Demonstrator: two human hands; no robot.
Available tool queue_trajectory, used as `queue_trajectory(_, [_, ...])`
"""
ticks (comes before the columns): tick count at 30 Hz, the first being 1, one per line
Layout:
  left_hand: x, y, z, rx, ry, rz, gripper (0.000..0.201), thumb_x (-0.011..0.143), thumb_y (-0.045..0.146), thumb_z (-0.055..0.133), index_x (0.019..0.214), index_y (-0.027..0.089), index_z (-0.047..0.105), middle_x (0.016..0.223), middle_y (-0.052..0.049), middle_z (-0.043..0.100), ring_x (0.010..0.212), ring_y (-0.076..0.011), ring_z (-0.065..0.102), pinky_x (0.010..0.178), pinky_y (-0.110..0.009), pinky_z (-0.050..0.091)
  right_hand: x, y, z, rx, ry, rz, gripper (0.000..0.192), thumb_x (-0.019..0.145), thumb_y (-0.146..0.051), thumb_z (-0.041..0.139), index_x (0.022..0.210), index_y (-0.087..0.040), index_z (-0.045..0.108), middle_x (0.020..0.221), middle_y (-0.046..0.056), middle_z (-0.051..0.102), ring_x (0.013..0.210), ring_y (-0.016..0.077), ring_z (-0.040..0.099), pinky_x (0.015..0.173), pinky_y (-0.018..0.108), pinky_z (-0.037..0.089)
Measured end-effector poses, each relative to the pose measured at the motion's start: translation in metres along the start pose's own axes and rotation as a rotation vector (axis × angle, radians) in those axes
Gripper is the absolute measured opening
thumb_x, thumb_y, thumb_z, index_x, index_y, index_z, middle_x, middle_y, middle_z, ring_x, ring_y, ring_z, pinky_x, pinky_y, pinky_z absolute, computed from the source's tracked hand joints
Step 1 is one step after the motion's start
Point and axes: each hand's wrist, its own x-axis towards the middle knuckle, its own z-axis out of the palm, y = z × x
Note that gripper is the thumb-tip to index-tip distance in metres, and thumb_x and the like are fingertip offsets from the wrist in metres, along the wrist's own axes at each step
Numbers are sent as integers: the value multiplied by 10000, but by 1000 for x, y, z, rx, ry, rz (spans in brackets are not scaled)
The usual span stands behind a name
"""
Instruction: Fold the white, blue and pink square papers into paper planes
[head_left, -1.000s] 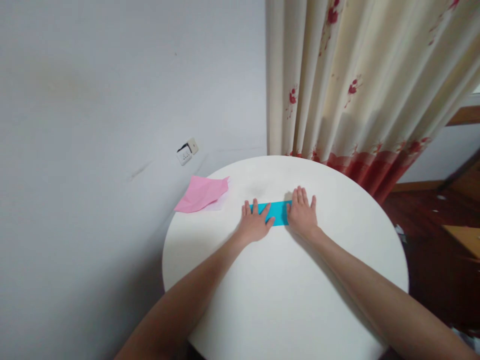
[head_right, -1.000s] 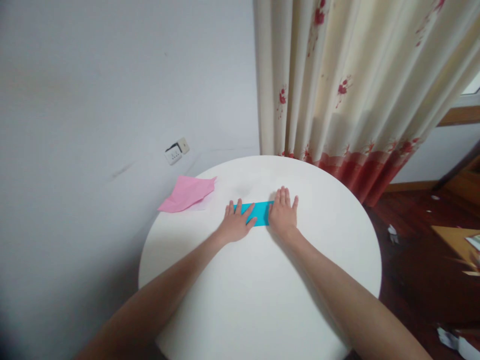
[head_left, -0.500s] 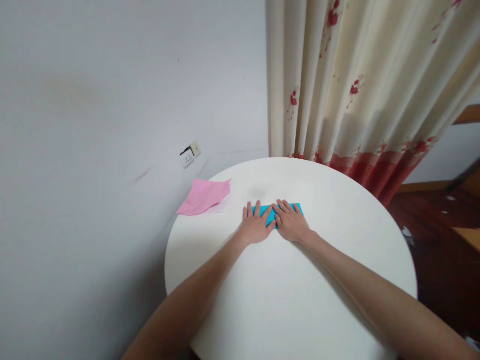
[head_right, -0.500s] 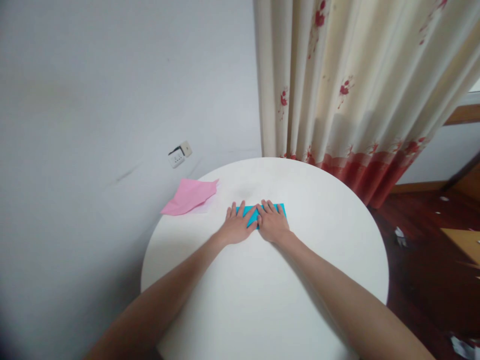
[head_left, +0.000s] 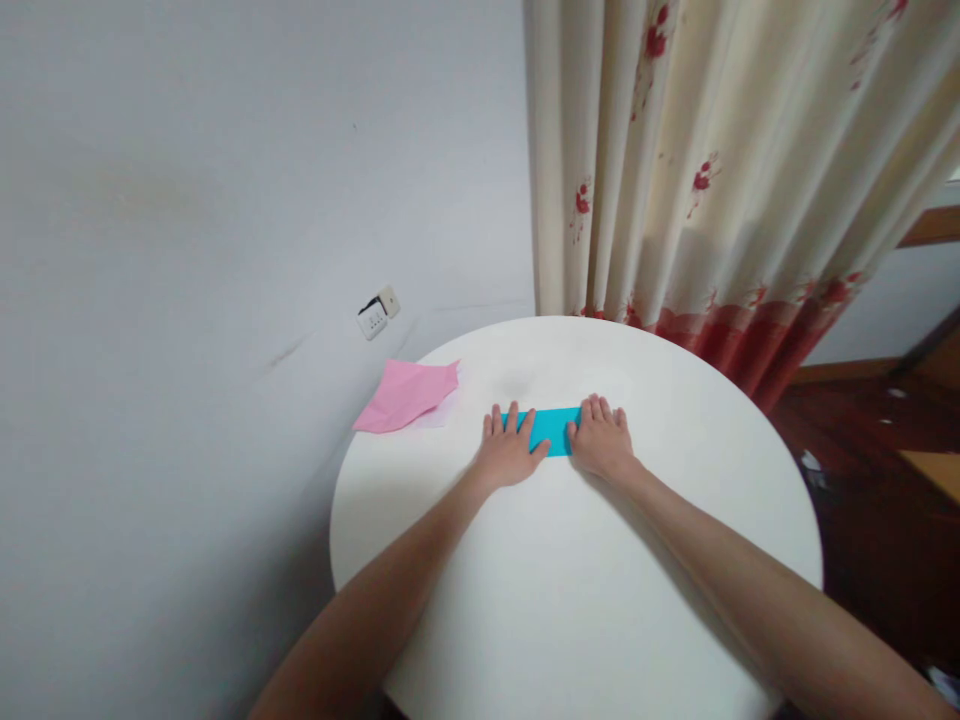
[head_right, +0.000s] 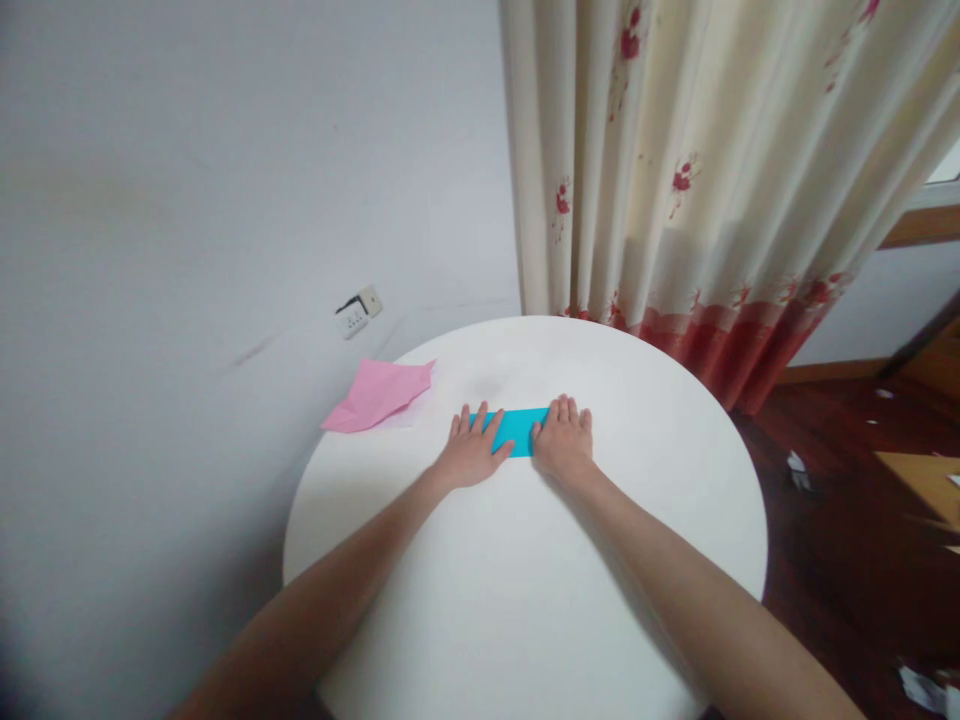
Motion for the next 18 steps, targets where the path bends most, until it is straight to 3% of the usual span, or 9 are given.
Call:
queue_trajectory(5, [1, -1, 1, -20, -1, 6, 781, 930, 657, 274, 1550, 183, 239, 1617, -165, 171, 1456, -490, 90, 1149, -611, 116, 8, 14, -5, 11, 96, 103, 640, 972, -296, 284, 1485, 86, 264, 1567, 263, 255, 1473, 351, 193, 1176, 494, 166])
queue_trajectory(7, [1, 0, 0, -26, 1, 7, 775, 929, 656, 276, 1550, 195, 241, 1618, -160, 172, 1454, -496, 87, 1145, -620, 112, 12, 12, -7, 25, 207, 67, 615, 962, -221, 267, 1493, 86, 235, 1581, 259, 220, 1486, 340, 150, 1182, 488, 150])
queue_trajectory(9, [1, 0, 0, -31, 0, 10, 769, 929, 653, 277, 1549, 199, 245, 1620, -153, 171, 1454, -497, 77, 1143, -628, 106, 14, 7, -6, 50, 267, -62, 588, 957, -175, 251, 1502, 45, 254, 1596, 226, 206, 1496, 313, 124, 1188, 482, 135])
queue_trajectory(13, [3, 0, 0, -44, -12, 23, 745, 935, 625, 304, 1549, 207, 246, 1629, -127, 146, 1466, -472, 68, 1143, -642, 96, 11, -6, 2, 104, 86, -445, 538, 977, -220, 285, 1490, -78, 366, 1587, 150, 292, 1481, 259, 216, 1181, 434, 191])
queue_trajectory(15, [4, 0, -1, -54, -31, 56, 723, 943, 609, 298, 1551, 224, 237, 1634, -103, 133, 1481, -432, 67, 1143, -654, 89, 9, -8, 5, 99, 9, -491, 536, 986, -257, 298, 1489, -85, 374, 1582, 147, 303, 1472, 260, 243, 1178, 445, 191])
queue_trajectory(18, [3, -2, -4, -73, -69, 119, 706, 955, 613, 247, 1553, 238, 226, 1634, -79, 131, 1497, -374, 65, 1147, -658, 81, 8, -7, 5, 78, -26, -444, 551, 1000, -309, 294, 1502, -87, 346, 1594, 146, 268, 1478, 264, 222, 1176, 470, 170])
